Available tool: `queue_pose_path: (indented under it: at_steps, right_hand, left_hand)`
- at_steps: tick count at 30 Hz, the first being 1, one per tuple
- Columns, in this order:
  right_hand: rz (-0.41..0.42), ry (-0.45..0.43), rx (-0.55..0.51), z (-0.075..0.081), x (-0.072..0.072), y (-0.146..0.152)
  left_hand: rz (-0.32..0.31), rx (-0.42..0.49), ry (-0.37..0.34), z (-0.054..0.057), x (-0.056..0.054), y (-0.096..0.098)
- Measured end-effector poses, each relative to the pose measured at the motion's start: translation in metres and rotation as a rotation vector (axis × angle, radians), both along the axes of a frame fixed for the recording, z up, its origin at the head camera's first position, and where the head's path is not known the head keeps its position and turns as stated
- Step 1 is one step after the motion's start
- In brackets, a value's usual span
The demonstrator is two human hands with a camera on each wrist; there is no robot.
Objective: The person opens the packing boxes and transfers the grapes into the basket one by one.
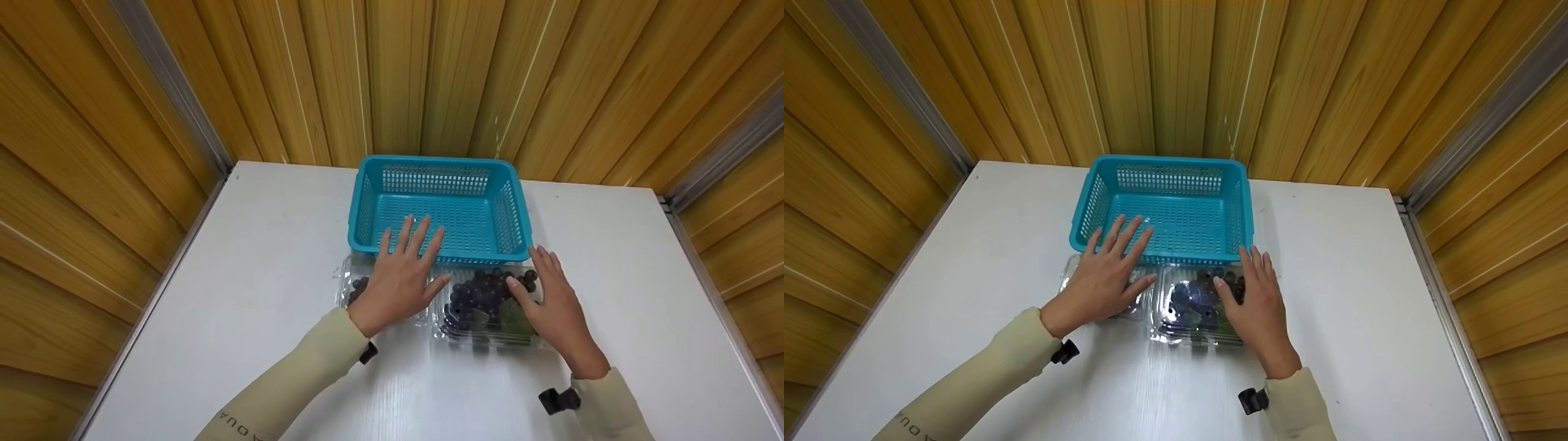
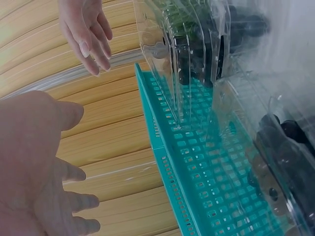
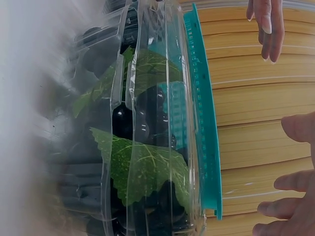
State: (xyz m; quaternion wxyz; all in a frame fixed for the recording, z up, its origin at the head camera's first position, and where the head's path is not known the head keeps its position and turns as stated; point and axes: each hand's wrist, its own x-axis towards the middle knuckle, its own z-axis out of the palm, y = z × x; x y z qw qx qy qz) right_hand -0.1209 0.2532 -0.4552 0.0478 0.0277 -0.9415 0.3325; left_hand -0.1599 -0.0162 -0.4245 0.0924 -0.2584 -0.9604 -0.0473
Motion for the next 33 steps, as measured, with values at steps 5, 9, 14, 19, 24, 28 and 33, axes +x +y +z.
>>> queue_pose_path:
  at_steps: [5, 9, 14, 19, 24, 28, 33]
  right_hand:
    - [-0.01, 0.014, -0.033, -0.003, 0.002, 0.001]
    - [-0.014, 0.0, -0.045, -0.006, 0.004, 0.002]
    - [-0.027, -0.004, -0.04, -0.009, 0.005, 0.002]
    - [-0.038, -0.014, -0.06, -0.011, 0.006, 0.004]
    - [-0.049, -0.02, -0.078, -0.013, 0.008, 0.007]
    - [-0.057, -0.025, -0.086, -0.016, 0.01, 0.01]
    - [-0.069, -0.032, -0.096, -0.021, 0.012, 0.013]
  left_hand:
    - [-0.008, -0.005, -0.001, 0.0, 0.0, 0.001]
    - [-0.01, 0.012, 0.0, -0.001, 0.0, 0.0]
    - [-0.023, 0.023, 0.012, -0.004, -0.002, 0.0]
    - [-0.038, 0.017, 0.001, -0.006, -0.002, 0.001]
    - [-0.055, 0.035, -0.004, -0.008, 0.001, 0.003]
    - [-0.061, 0.036, -0.021, -0.01, 0.002, 0.005]
    - [-0.07, 0.015, -0.024, -0.012, 0.003, 0.008]
